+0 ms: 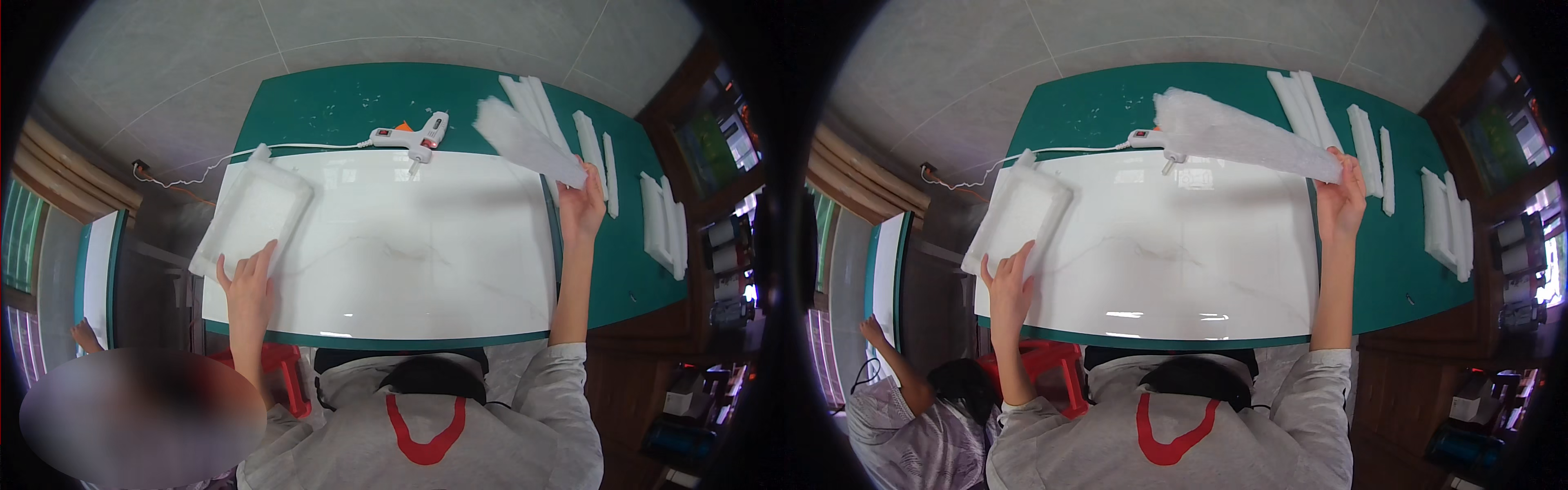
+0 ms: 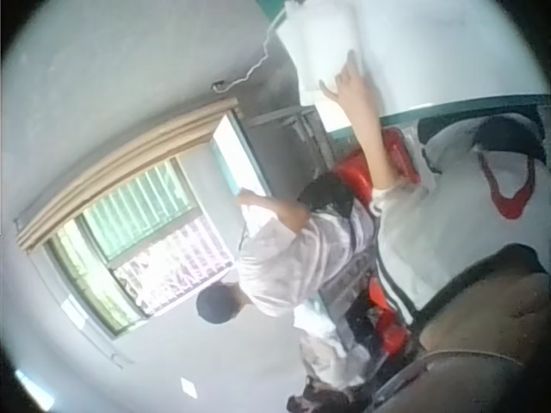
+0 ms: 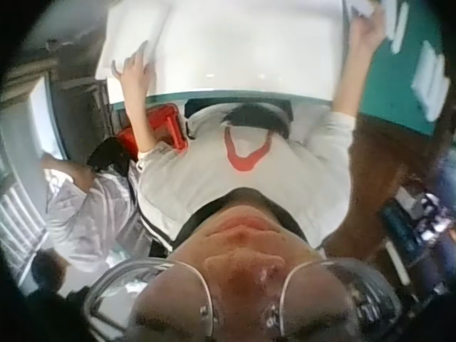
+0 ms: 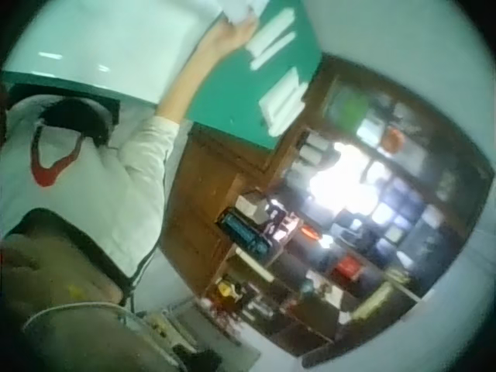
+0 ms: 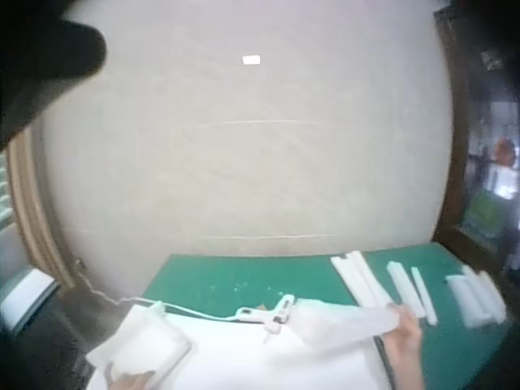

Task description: Assembling a rectangular structure using foam strips and a hot glue gun.

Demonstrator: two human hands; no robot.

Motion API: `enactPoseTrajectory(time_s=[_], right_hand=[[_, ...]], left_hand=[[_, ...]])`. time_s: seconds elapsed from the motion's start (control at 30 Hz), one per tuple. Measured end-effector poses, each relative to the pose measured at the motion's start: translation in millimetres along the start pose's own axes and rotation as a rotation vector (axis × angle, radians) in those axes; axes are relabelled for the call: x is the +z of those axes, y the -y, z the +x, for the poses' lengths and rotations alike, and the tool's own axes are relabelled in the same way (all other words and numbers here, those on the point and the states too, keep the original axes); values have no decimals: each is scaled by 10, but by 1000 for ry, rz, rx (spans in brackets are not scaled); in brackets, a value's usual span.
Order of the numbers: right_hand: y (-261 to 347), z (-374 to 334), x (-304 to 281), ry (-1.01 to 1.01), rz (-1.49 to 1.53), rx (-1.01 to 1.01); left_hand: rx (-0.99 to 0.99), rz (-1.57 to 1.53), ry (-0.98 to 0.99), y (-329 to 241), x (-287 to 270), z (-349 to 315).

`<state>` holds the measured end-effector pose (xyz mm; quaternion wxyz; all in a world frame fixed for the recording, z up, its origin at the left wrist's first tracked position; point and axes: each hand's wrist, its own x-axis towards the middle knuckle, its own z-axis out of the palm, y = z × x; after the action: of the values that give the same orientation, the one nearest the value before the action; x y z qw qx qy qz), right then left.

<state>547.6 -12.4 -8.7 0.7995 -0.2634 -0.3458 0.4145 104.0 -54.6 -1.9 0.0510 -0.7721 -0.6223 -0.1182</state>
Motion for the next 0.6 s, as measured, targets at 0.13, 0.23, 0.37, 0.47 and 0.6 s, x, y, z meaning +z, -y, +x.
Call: enactPoseTrajectory(time_s=[0.13, 0.23, 0.37, 0.47, 0.6], right_hand=[[-6, -5, -72, -35, 55, 30], [-14, 3, -80, -35, 70, 31], [-61, 20, -110, -13, 87, 55], [-57, 19, -134, -8, 101, 66], [-66, 19, -119, -27, 117, 81]], left_hand=[[58, 21, 42, 43, -134, -162], [89, 67, 95, 230, -136, -311], [63, 110, 60, 222, -215, -390], [-61, -344, -361, 408, 5, -457], [-551, -864, -645, 525, 241, -448]])
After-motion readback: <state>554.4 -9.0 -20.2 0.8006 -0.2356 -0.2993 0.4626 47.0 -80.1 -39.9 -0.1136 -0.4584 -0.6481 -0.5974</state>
